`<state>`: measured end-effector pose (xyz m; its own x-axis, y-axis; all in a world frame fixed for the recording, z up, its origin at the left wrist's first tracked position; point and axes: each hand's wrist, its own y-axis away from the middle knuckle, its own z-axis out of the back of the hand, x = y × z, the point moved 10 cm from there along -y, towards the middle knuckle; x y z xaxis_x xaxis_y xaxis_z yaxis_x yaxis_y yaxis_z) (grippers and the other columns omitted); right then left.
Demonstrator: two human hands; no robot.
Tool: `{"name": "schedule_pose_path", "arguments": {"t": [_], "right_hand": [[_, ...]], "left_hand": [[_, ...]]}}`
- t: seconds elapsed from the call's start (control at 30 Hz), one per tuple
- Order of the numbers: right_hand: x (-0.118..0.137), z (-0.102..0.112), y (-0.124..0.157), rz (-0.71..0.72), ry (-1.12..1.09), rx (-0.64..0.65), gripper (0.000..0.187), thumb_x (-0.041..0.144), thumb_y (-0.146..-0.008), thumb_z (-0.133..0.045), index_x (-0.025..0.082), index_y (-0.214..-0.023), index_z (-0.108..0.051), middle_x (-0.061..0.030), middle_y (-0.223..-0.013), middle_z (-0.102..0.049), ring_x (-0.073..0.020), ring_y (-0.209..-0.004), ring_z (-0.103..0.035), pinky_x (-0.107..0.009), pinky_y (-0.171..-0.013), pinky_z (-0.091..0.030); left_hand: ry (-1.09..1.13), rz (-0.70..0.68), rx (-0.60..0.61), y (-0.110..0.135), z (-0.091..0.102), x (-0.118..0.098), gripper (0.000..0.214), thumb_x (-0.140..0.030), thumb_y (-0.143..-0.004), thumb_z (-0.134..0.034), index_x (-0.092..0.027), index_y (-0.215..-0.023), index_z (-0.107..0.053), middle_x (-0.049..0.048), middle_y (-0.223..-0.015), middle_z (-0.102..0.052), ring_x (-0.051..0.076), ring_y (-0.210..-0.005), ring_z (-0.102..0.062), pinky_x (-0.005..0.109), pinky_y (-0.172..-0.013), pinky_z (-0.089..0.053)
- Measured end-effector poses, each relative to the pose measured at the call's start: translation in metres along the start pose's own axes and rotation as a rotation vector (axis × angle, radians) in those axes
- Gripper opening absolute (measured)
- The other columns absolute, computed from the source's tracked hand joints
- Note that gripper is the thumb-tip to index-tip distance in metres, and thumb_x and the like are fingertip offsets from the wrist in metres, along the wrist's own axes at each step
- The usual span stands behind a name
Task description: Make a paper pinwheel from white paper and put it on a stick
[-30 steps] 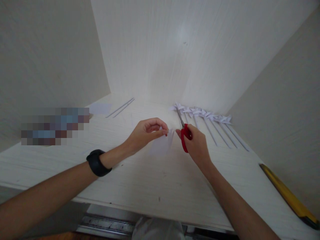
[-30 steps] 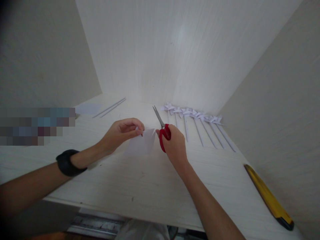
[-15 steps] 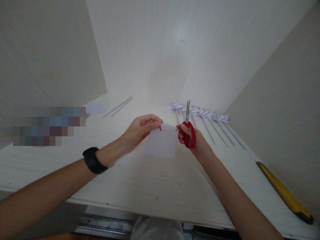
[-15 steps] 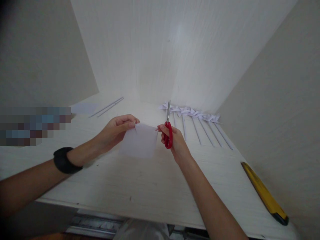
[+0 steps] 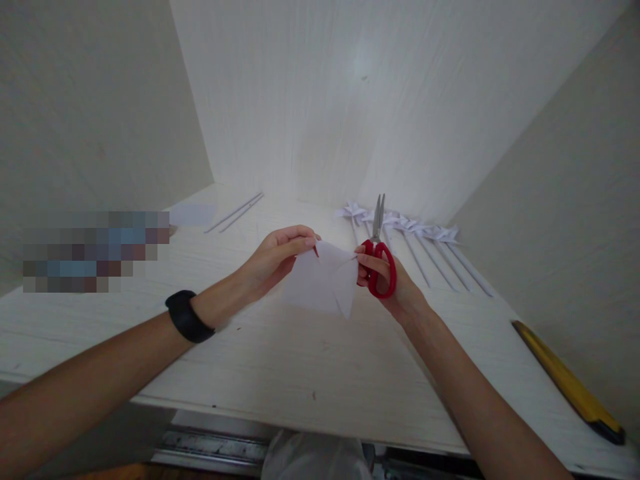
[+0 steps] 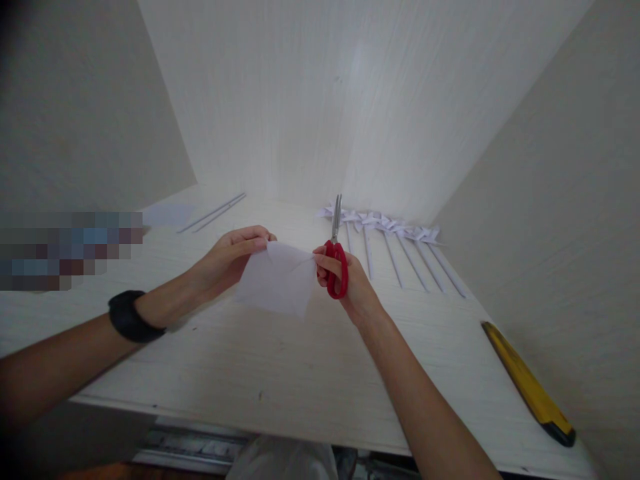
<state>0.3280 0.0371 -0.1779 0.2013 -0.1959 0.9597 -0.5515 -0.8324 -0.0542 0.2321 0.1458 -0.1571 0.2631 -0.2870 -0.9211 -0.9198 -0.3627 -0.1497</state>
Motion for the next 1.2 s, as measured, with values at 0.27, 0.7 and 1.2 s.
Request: {"name": "schedule_pose_path", "arguments": {"t": [0.27, 0.7, 1.2], "right_hand": [[-0.006, 0.002, -0.001, -0.037, 0.037, -0.043, 0.022, 0.030, -0.065, -0.075, 0.017, -0.077, -0.061, 0.0051, -0.056, -0.048, -0.0061, -0.052, -0.040, -0.019, -0.047, -0.030], [-0.015, -0.003, 0.002, -0.123, 0.098, -0.033, 0.024, 0.029, -0.062, -0.076, 0.018, -0.079, -0.062, 0.0051, -0.061, -0.053, -0.0065, -0.051, -0.044, -0.021, -0.048, -0.033], [-0.017, -0.002, 0.003, -0.143, 0.101, -0.044, 0.023, 0.027, -0.060, -0.075, 0.019, -0.075, -0.059, 0.0054, -0.062, -0.052, -0.0078, -0.053, -0.044, -0.021, -0.048, -0.030]], "left_hand": [[0.000, -0.003, 0.024, -0.002, -0.001, 0.002, 0.011, -0.023, -0.072, -0.070, -0.015, -0.072, -0.063, -0.0009, -0.075, -0.063, 0.009, -0.063, -0.055, 0.020, -0.058, -0.040], [0.034, 0.094, 0.028, -0.001, -0.002, 0.015, 0.011, -0.022, -0.071, -0.071, -0.015, -0.072, -0.063, -0.0012, -0.072, -0.062, 0.008, -0.062, -0.056, 0.019, -0.057, -0.041], [0.023, 0.114, 0.010, -0.003, 0.006, 0.024, 0.014, -0.024, -0.070, -0.072, -0.014, -0.076, -0.064, 0.0004, -0.072, -0.064, 0.009, -0.065, -0.058, 0.021, -0.062, -0.044]]}}
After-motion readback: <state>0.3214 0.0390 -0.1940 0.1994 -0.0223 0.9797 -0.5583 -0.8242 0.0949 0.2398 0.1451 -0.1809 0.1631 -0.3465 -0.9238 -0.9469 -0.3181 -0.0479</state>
